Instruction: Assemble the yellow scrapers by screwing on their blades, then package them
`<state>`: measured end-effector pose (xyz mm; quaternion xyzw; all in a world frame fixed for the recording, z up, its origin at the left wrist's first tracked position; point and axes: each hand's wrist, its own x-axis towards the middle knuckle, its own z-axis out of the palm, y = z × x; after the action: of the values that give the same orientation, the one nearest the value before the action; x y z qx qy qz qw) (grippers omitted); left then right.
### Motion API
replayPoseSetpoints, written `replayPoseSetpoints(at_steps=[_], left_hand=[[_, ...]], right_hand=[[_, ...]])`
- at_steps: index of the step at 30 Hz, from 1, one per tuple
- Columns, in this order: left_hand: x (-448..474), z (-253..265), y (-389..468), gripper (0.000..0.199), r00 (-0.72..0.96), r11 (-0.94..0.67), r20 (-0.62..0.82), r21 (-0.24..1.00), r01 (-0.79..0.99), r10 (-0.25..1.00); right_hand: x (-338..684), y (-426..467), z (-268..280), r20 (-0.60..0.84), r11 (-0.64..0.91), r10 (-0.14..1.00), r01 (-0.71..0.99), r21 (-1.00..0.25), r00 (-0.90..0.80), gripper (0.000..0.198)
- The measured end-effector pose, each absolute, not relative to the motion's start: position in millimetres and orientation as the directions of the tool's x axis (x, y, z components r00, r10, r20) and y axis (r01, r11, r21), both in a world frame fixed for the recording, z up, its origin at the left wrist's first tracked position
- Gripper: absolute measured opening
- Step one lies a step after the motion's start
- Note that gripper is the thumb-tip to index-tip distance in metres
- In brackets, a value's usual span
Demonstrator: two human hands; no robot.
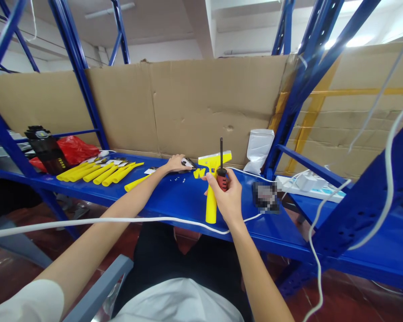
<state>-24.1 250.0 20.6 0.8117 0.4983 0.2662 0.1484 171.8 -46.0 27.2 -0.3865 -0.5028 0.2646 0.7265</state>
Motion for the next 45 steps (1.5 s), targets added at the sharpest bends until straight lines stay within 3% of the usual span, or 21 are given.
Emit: replayPoseSetpoints(at_steps=[4,8,10,13,17,25,34,45], left_hand=[[-26.6,41.4,238.4,0.120,0.386,-0.569,0.419,0.649,0.505,0.821],[-31.3,63.6,212.2,0.103,0.483,-0.625,0.498,0.768,0.138,0.720],[-36.4,70.2,196.4,0.108,0.598,-0.410,0.501,0.863,-0.295,0.625],[-44.1,74.4,176.5,0.113,0.701,-0.130,0.502,0.848,-0.514,0.506],[-49.7,75.5,165.4,0.125,0.751,-0.070,0.495,0.851,-0.520,0.437],[-50.0,76.7,161.8,0.131,0.899,-0.044,0.312,0.948,-0.314,0.307],[-28.9,74.9,142.2,0.121,0.950,-0.282,0.216,0.948,-0.148,0.225],[-5.3,62.2,119.6,0.122,0.978,-0.388,0.138,0.919,-0.068,0.155]], right_hand=[[172.3,-46.1,27.2,0.528,0.580,0.742,0.001,-0.815,0.413,0.054],[175.0,-44.2,25.4,0.536,0.617,0.710,-0.038,-0.786,0.456,0.053],[176.1,-43.0,24.5,0.528,0.620,0.711,-0.062,-0.782,0.464,0.056],[176.2,-42.0,23.8,0.518,0.613,0.719,-0.073,-0.787,0.464,0.057],[176.3,-42.2,23.6,0.526,0.631,0.703,-0.078,-0.772,0.478,0.053],[176.4,-43.6,24.9,0.556,0.699,0.635,-0.091,-0.710,0.537,0.050],[176.4,-42.3,32.2,0.488,0.767,0.487,-0.088,-0.635,0.724,0.060],[178.4,-43.0,31.0,0.503,0.780,0.396,0.009,-0.626,0.768,0.061]])
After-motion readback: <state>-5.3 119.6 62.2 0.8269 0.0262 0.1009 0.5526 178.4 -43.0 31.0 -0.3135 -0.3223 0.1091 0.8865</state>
